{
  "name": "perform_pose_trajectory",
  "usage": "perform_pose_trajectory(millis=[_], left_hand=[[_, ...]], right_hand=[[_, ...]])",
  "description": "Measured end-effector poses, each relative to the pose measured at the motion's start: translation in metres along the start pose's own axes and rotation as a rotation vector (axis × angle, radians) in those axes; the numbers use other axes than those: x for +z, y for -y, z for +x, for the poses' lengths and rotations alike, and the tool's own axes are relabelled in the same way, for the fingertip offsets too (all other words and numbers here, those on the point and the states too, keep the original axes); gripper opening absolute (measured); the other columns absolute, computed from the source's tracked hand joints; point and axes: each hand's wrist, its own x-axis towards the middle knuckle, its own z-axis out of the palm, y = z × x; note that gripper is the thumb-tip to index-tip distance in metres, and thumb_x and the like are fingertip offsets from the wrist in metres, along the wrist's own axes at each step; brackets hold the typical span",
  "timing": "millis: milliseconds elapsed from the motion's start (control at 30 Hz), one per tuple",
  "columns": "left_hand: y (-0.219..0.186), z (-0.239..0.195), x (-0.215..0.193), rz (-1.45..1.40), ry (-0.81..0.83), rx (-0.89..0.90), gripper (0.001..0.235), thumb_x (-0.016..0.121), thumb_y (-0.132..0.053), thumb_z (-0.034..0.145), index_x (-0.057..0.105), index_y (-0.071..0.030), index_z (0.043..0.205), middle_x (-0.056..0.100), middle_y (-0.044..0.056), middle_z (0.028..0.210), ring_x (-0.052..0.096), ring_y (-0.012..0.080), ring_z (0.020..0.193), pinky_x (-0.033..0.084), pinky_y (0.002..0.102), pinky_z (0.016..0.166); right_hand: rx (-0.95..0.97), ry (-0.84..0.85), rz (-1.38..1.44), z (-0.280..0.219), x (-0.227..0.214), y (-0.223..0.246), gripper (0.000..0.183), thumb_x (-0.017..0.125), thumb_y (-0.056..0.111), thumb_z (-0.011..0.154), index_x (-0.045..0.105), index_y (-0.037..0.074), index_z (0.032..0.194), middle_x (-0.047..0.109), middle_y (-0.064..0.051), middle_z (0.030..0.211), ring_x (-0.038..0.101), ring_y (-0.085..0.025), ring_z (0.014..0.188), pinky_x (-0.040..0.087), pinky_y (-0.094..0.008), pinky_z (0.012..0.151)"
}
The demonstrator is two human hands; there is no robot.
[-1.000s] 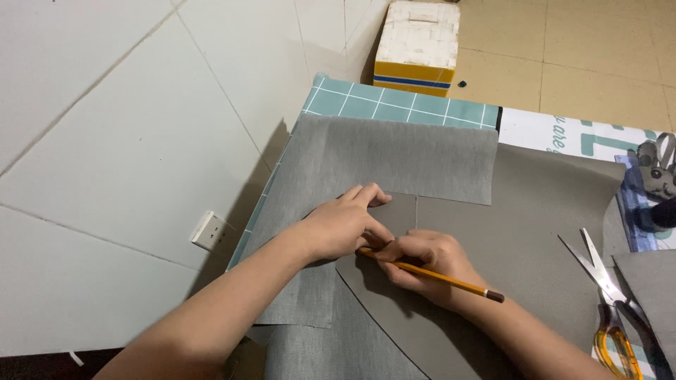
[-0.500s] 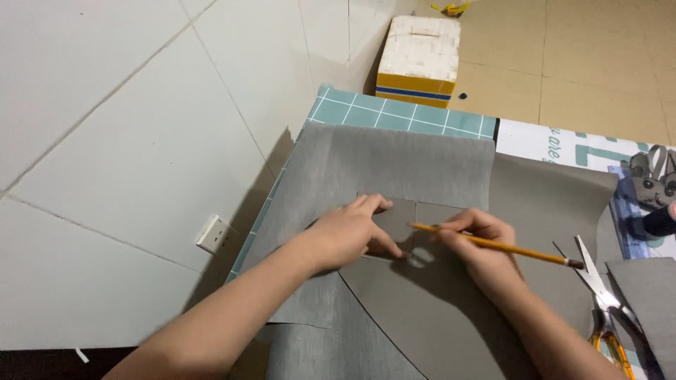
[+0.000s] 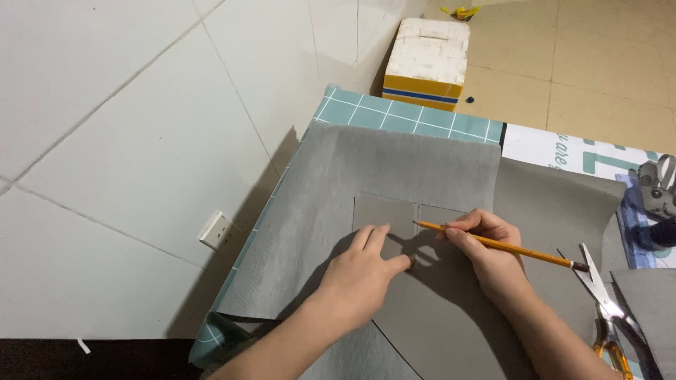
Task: Cutting and marking leather material with scissors and a pencil on a workshop table.
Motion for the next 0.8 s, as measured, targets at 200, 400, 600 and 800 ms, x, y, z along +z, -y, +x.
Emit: perform_pose_trajectory(millis=[200, 400, 600, 800], left_hand=[[0.01, 0.001, 0.023, -0.115, -0.185, 0.042, 0.047, 0.045, -0.001, 0.095, 0.067, -0.023, 0.13, 0.03, 0.025, 0.16, 0.02, 0.0421, 0.15, 0.056, 0.055, 0.081], [0.01, 0.001, 0.026, -0.067, -0.296, 0.069, 0.045, 0.051, -0.001, 0.093, 0.069, -0.024, 0.127, 0.037, 0.023, 0.155, 0.028, 0.0417, 0.145, 0.06, 0.051, 0.075], [0.01, -0.007, 0.007, -0.147, -0.247, 0.015, 0.033, 0.048, -0.012, 0.098, 0.071, -0.017, 0.121, 0.039, 0.021, 0.157, 0.027, 0.0428, 0.149, 0.046, 0.064, 0.099], [0.026, 0.007, 0.022, -0.018, -0.504, -0.26, 0.054, 0.071, -0.046, 0.093, 0.06, -0.01, 0.132, 0.044, 0.019, 0.146, 0.041, 0.0389, 0.131, 0.058, 0.047, 0.085]], right_hand=[[0.015, -0.084, 0.097, 0.007, -0.009, -0.018, 0.015, 0.07, 0.005, 0.089, 0.065, 0.008, 0.076, 0.077, -0.013, 0.076, 0.059, -0.012, 0.067, 0.041, -0.023, 0.06], [0.02, -0.081, 0.299, 0.01, -0.014, -0.023, 0.011, 0.068, 0.001, 0.09, 0.064, 0.005, 0.08, 0.053, -0.007, 0.061, 0.071, -0.025, 0.074, 0.059, -0.032, 0.08], [-0.022, -0.045, 0.397, 0.015, -0.02, -0.035, 0.012, 0.069, -0.001, 0.091, 0.066, 0.006, 0.081, 0.066, -0.01, 0.072, 0.072, -0.022, 0.078, 0.051, -0.023, 0.064], [-0.011, -0.014, 0.45, 0.015, -0.019, -0.032, 0.012, 0.067, -0.001, 0.092, 0.066, 0.006, 0.082, 0.061, -0.008, 0.067, 0.069, -0.023, 0.073, 0.053, -0.026, 0.069]])
